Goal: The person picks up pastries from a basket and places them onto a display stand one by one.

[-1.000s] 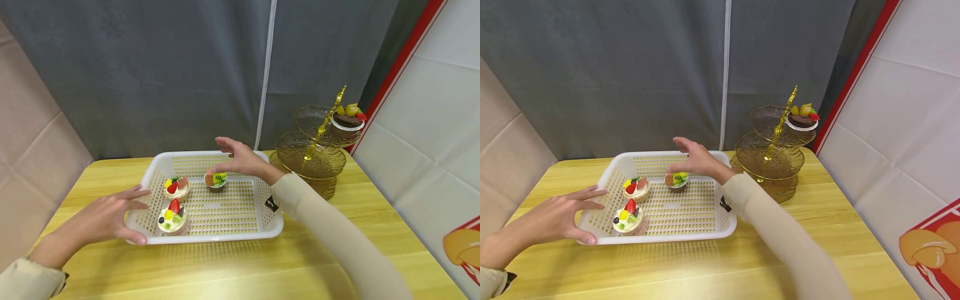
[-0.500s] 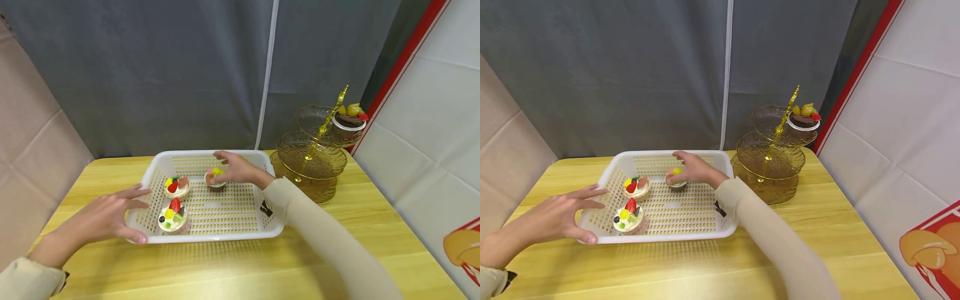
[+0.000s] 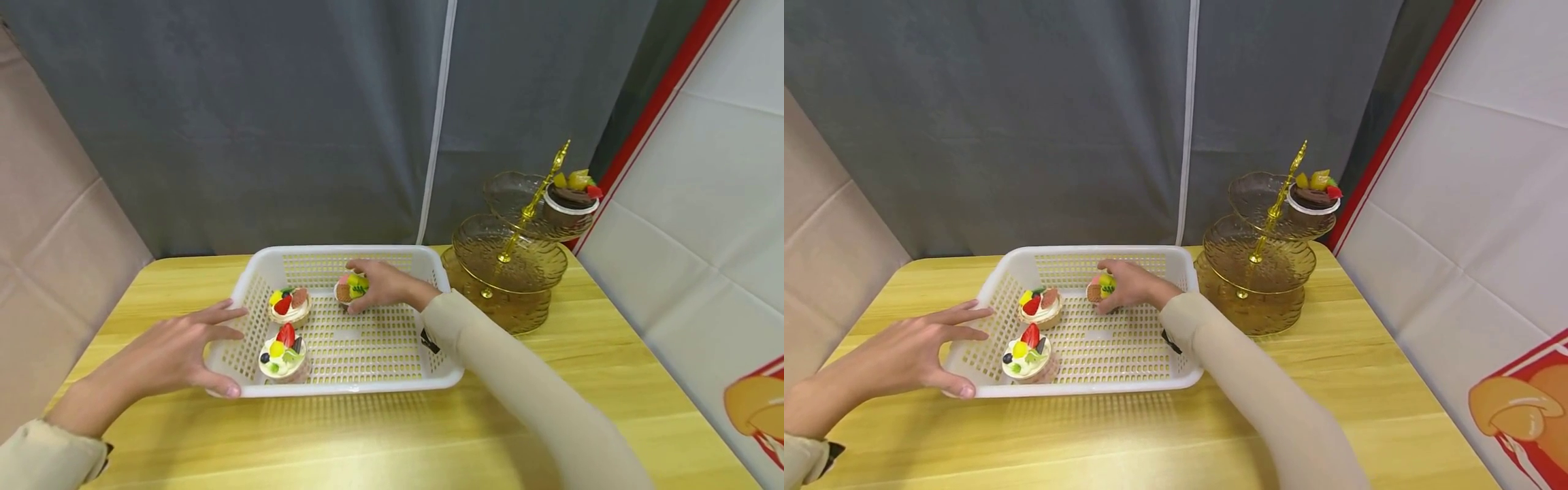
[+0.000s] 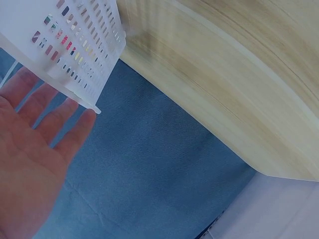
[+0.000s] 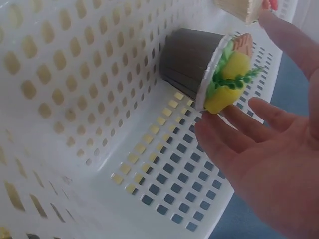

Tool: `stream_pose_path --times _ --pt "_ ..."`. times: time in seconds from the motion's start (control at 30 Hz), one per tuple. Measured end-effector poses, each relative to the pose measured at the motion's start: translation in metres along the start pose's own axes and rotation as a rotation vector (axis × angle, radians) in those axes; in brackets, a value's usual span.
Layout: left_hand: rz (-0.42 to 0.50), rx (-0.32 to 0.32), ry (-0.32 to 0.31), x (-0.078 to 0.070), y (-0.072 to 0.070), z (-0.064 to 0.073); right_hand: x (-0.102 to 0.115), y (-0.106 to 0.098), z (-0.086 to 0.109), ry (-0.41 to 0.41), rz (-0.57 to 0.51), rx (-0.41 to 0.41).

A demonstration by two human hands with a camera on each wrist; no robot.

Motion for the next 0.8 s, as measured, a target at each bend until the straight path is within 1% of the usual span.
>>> stream_pose_path --times 0.13,0.23,0.47,0.73,0.8 --pt "0.003 -0.011 0.01 0.0 0.0 0.0 -0.002 0.002 -0.004 0.015 0.023 0.003" --pt "0.002 -0.016 0.01 0.001 0.0 0.0 -0.003 0.003 -0.007 0.005 0.041 -0.005" --pt "0.0 0.0 -0.003 0.001 0.0 0.0 -0.005 0.01 -0.014 -0.004 0.105 -0.026" --pt "-0.001 0.011 -0.01 0.0 0.0 -0.001 -0.001 0.015 -0.02 0.004 0.201 -0.01" --pt "0.0 0.009 -0.01 0.0 0.0 0.0 0.0 0.016 -0.02 0.01 0.201 -0.008"
Point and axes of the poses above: each hand's wrist, its own z-axis away from the middle knuckle, its own y-axis out of the palm, x = y × z, the point moved 2 cm from there along -z, towards the middle knuckle, and after that the axes turned 3 degrees about -z, right-handed, at the moved point
